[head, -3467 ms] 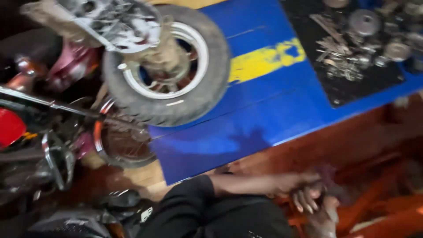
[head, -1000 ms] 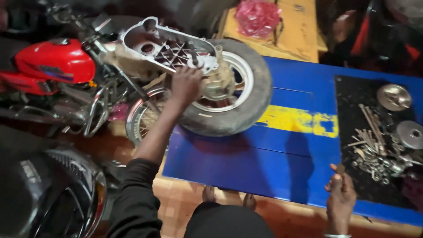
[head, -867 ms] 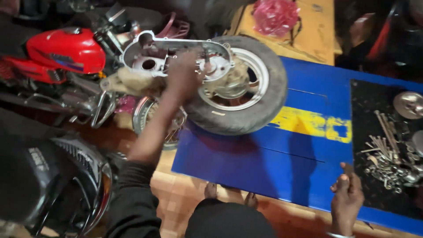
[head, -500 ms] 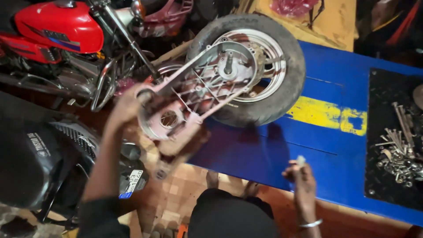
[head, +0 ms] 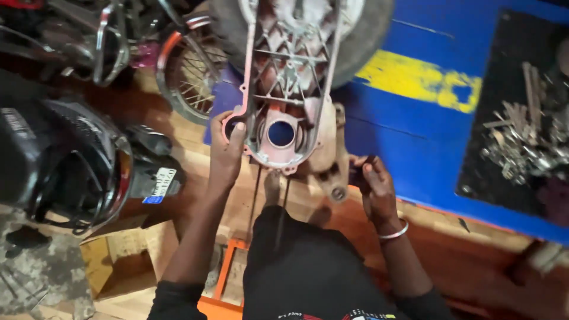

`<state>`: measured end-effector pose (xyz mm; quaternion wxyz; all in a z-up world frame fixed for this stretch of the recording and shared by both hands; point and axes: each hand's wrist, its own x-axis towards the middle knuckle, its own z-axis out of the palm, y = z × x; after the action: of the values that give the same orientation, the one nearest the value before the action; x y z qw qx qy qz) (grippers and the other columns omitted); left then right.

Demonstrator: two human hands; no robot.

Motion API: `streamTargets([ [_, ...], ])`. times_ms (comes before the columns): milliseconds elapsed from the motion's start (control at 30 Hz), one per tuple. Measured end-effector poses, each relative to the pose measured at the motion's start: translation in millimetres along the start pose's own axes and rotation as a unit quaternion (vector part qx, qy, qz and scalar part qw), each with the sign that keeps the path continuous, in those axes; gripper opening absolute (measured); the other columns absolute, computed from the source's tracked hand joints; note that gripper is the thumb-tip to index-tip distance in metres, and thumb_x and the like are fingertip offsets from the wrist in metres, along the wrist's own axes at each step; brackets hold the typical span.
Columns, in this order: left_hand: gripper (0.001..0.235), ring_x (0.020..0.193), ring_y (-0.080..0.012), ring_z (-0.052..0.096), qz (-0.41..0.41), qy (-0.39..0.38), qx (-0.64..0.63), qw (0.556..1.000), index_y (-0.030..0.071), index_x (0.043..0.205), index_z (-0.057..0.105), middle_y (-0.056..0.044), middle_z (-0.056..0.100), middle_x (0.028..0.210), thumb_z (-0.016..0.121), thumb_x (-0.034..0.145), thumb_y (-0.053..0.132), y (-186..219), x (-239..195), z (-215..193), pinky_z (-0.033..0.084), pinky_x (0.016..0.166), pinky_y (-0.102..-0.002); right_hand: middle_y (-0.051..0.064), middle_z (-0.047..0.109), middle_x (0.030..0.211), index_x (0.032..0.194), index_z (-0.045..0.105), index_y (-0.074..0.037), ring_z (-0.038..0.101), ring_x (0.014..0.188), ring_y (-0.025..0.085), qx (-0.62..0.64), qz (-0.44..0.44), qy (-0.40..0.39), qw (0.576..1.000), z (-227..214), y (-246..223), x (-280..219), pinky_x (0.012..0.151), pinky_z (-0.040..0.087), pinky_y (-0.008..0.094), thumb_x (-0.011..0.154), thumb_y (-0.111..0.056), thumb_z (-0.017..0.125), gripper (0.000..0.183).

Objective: The person washes small metal engine parts in a bowl of liquid, pouring liquid from a green plastic bottle into the bowl and scrubbing the parts, then moves to a workbench where they handle a motorcycle engine crankcase, fitting and adjusting components on it by hand.

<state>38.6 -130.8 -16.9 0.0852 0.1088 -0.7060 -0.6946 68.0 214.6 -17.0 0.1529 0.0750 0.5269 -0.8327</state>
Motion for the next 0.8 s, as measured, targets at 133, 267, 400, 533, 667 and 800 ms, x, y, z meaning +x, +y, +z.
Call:
streamTargets([
  [133, 0.052, 0.094, -0.0122, 0.057, -0.012, 0.041, -0.067, 0.997, 0.002, 0.141, 0.043, -0.008, 0.057, 0.118, 0.068, 0.103, 0.027, -15.1, -34.3, 76.6, 0.052, 0.080, -0.026, 0.005, 0.056, 0.105, 0.115, 0.059, -0.005, 0.053, 0.092, 0.013, -0.056, -0.086, 0.062, 0.993, -50.6, -24.3, -10.1, 0.084, 0.044, 0.030, 0.113, -0.024, 0.055, 0.020],
  [267, 0.054, 0.099, -0.0130, 0.060, 0.039, 0.075, -0.107, 0.991, 0.000, 0.142, 0.040, -0.010, 0.055, 0.124, 0.071, 0.103, 0.022, 1.4, -49.7, 151.9, 0.053, 0.088, -0.027, -0.001, 0.064, 0.110, 0.115, 0.064, -0.008, 0.060, 0.103, 0.008, -0.126, -0.186, 0.102, 0.969, -96.9, -60.9, 17.9, 0.093, 0.049, 0.025, 0.108, -0.025, 0.057, 0.020],
  [400, 0.059, 0.089, -0.0132, 0.061, -0.002, 0.078, -0.176, 0.981, 0.001, 0.138, 0.037, -0.011, 0.055, 0.119, 0.073, 0.097, 0.024, -5.1, -48.5, 201.0, 0.055, 0.077, -0.026, 0.000, 0.063, 0.108, 0.116, 0.065, -0.006, 0.060, 0.099, 0.009, -0.107, -0.203, 0.081, 0.970, -144.0, -86.1, 48.6, 0.087, 0.050, 0.024, 0.111, -0.022, 0.061, 0.017],
  [533, 0.060, 0.090, -0.0157, 0.066, -0.034, 0.105, -0.177, 0.978, 0.004, 0.135, 0.032, -0.013, 0.057, 0.119, 0.071, 0.094, 0.023, -5.0, -39.2, 238.8, 0.057, 0.066, -0.026, 0.000, 0.067, 0.098, 0.108, 0.065, -0.011, 0.068, 0.084, 0.011, -0.051, -0.161, 0.052, 0.984, -164.5, -108.5, 76.1, 0.068, 0.060, 0.029, 0.108, -0.027, 0.058, 0.017],
  [667, 0.058, 0.093, -0.0178, 0.067, -0.023, 0.134, -0.184, 0.973, 0.005, 0.136, 0.030, -0.015, 0.054, 0.123, 0.068, 0.092, 0.016, -18.3, -35.0, 259.2, 0.060, 0.063, -0.028, 0.000, 0.068, 0.094, 0.109, 0.067, -0.011, 0.067, 0.080, 0.011, -0.048, -0.178, 0.044, 0.982, -188.7, -110.0, 101.2, 0.063, 0.058, 0.029, 0.110, -0.027, 0.058, 0.018],
  [800, 0.060, 0.093, -0.0175, 0.067, -0.053, 0.127, -0.196, 0.971, 0.005, 0.135, 0.029, -0.015, 0.053, 0.124, 0.066, 0.090, 0.017, -5.6, -39.0, 259.0, 0.059, 0.063, -0.028, -0.001, 0.067, 0.090, 0.112, 0.067, -0.011, 0.067, 0.077, 0.010, -0.081, -0.145, 0.070, 0.984, -190.7, -122.2, 92.8, 0.063, 0.059, 0.029, 0.108, -0.027, 0.059, 0.018],
])
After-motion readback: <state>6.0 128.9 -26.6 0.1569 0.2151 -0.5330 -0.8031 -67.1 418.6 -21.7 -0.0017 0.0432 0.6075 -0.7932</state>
